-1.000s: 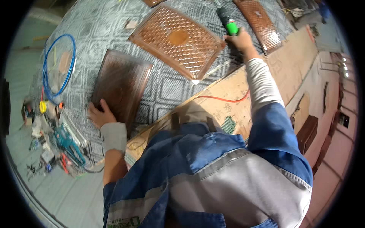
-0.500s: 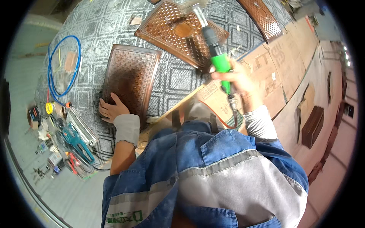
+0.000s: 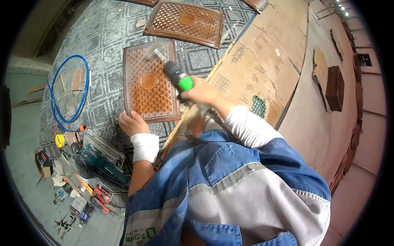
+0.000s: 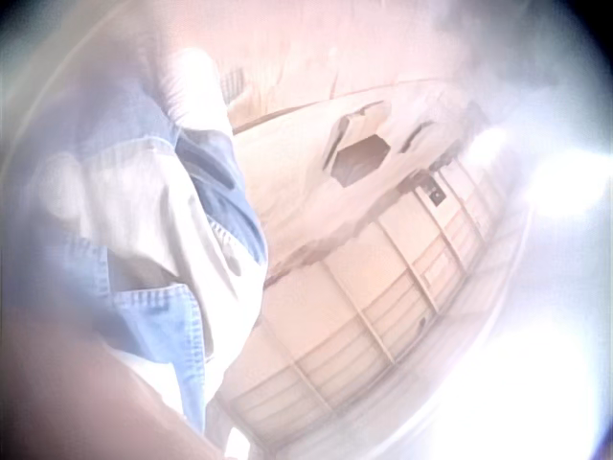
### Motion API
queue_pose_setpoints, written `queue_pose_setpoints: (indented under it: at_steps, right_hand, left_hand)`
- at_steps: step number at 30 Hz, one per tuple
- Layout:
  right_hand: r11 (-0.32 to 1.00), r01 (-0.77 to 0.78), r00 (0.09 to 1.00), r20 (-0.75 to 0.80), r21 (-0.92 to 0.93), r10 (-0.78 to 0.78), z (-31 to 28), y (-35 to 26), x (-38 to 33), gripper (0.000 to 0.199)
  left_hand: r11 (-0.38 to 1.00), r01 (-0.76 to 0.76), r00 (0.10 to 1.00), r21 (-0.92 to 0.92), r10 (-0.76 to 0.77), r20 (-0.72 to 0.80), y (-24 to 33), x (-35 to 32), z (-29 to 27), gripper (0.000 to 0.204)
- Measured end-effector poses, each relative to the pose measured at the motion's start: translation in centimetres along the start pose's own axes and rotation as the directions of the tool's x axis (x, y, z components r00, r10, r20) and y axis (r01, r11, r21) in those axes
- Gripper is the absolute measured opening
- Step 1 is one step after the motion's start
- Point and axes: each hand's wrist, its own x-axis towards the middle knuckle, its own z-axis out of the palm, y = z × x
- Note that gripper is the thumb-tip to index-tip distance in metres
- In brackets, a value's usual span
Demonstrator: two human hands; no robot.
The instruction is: The person polishes decorative wood panels by hand with a cloth and using a handheld rotary tool with a soft buffing attachment.
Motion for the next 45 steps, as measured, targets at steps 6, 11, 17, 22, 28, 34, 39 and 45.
queue_pose_setpoints:
  at_steps: [6,11,17,22,28,34,39,45]
  right_hand:
    - [0.922,0.136,0.989,0.105,-0.362,-0.105,6.3,-0.6,-1.9,0.053]
    - [0.967,0.032,0.996,-0.068,-0.253,-0.051,3.4,-0.8,0.1,0.058]
    - [0.989,0.078,0.981,0.184,-0.129,-0.053,5.8,-1.1,-0.9,0.059]
    - [0.993,-0.116,0.989,0.089,-0.028,0.118,3.9,-0.7,0.4,0.038]
    - [0.996,-0.030,0.995,0.091,-0.080,0.037,2.6,-1.3,0.0,0.031]
    - [0.990,-0.094,0.989,0.128,0.104,0.081,0.9,0.6,1.6,0.031]
    - [0.998,-0.050,0.966,0.253,-0.048,0.060,3.8,1.6,-0.2,0.033]
    - [0.984,-0.169,0.979,0.129,0.057,0.160,0.1,2.0,1.2,0.025]
  left_hand:
    - [0.987,-0.097,0.993,-0.125,0.104,0.050,-0.8,0.5,0.0,0.050]
    - [0.990,-0.096,0.994,-0.101,0.101,0.041,-0.3,0.6,-0.1,0.049]
    - [0.992,-0.071,0.994,-0.100,0.080,0.079,0.0,0.8,-0.6,0.049]
    - [0.993,-0.007,0.993,-0.119,0.020,0.114,1.0,0.8,-1.0,0.050]
    - [0.988,0.006,0.992,-0.151,0.014,0.128,1.5,0.9,-1.5,0.049]
    - [0.995,-0.068,0.995,-0.069,0.073,0.068,0.7,0.5,-0.7,0.048]
    - [0.993,-0.103,0.994,-0.059,0.106,0.037,0.4,0.5,-0.4,0.047]
    - [0.989,-0.139,0.990,-0.042,0.138,-0.021,0.6,0.3,-0.1,0.045]
